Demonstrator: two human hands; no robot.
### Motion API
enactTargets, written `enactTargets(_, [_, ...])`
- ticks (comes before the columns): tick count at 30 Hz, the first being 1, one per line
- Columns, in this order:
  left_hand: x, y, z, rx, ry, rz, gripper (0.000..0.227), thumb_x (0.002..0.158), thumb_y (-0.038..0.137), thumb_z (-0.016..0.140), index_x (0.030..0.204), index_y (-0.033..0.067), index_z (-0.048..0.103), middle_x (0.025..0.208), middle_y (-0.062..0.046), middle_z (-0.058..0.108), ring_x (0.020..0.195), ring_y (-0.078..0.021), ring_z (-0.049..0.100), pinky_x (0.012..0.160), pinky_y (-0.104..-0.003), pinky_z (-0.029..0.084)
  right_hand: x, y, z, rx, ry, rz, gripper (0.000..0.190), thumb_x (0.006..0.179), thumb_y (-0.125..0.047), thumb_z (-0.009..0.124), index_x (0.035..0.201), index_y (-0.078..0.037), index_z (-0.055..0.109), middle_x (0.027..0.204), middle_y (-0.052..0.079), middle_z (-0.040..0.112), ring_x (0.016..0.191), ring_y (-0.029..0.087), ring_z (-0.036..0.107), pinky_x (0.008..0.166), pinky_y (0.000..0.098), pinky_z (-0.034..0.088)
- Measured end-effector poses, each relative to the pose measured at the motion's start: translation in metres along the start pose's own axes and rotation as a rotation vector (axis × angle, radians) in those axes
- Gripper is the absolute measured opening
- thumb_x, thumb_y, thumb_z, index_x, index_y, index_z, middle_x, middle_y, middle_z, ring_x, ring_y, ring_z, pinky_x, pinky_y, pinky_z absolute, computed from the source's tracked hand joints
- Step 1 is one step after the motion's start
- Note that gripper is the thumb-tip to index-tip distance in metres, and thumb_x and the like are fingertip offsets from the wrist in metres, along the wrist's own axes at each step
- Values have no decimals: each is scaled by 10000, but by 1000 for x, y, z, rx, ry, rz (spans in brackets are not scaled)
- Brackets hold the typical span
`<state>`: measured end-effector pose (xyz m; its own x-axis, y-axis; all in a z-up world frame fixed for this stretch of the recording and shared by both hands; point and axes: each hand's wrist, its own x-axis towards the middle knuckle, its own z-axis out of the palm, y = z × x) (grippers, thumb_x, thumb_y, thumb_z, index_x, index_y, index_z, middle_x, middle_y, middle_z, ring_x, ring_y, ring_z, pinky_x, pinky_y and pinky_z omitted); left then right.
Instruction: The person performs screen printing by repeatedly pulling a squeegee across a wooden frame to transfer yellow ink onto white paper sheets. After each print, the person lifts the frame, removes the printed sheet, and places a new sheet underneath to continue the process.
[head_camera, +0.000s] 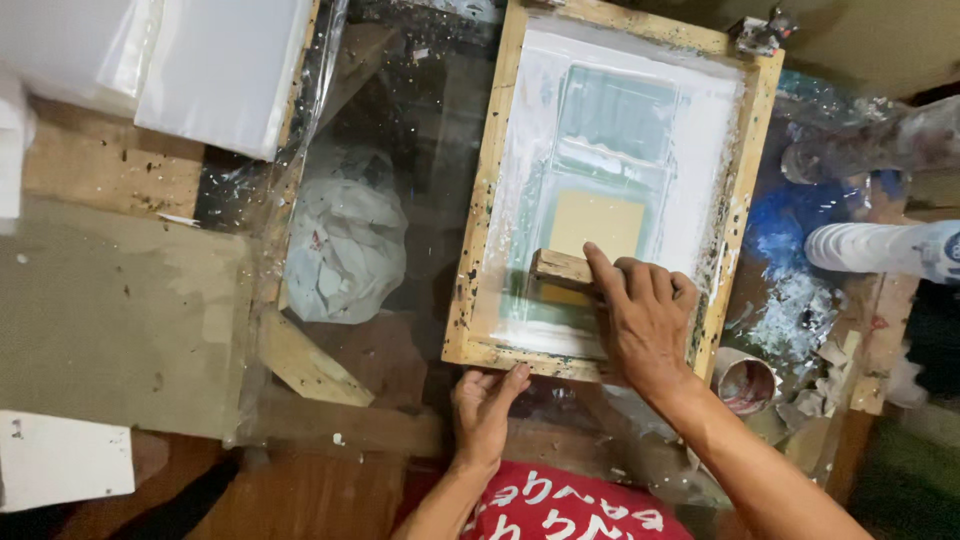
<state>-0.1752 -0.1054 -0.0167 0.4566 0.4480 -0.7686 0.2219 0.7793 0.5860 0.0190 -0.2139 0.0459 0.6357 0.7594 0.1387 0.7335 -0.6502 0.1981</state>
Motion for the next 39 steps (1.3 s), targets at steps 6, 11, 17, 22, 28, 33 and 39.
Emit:
enactTargets(6, [-1,-3,-4,112,18,67,198,788,153,887,836,15,754,802,-161,849,725,-209,809,678,-298,643,41,31,36,12,-60,21,709,1007,-410,702,1642,-262,424,1232,80,621,1016,240,528,920,401,334])
enactTargets(11, [-6,13,1,145,-17,92,231,774,200,879,824,-17,818,783,-129,829,739,-175,762,685,-321,634,108,56,34,4,72,-26,651,963,-308,701,1589,-230,542,1152,89,590,936,318,536,819,455,348])
enactTargets(17, [-10,8,4,80,3,62,236,813,188,856,894,12,723,875,-155,844,829,-197,793,786,-331,677,76,42,0,244,-55,-22,510,1083,-313,622,1551,-156,495,1073,118,560,887,268,477,789,405,295])
enactTargets(22, [-7,13,4,135,-10,62,222,835,202,852,891,42,710,878,-101,816,835,-149,742,749,-287,592,-14,5,-4,189,-185,-14,640,976,-248,643,1589,-232,461,1172,66,601,972,240,539,899,407,334])
enactTargets(28, [-5,4,0,130,12,63,229,817,173,871,868,37,694,860,-126,828,809,-165,770,735,-289,629,-7,-5,0,-18,-10,-16,477,1069,-153,509,1530,-256,574,1167,56,631,939,253,571,891,412,345])
enactTargets(33, [-6,3,-2,162,-1,65,261,818,204,867,885,47,669,885,-140,842,819,-164,779,732,-279,628,15,8,17,-9,-117,49,577,1061,-318,571,1624,-279,450,1243,97,621,1028,273,539,890,430,321])
enactTargets(39, [-7,5,-3,118,-11,51,266,837,217,854,880,74,633,877,-107,826,828,-133,740,735,-274,583,-9,-6,-19,232,-192,37,648,959,-292,639,1586,-234,483,1202,85,583,1009,306,568,882,455,333])
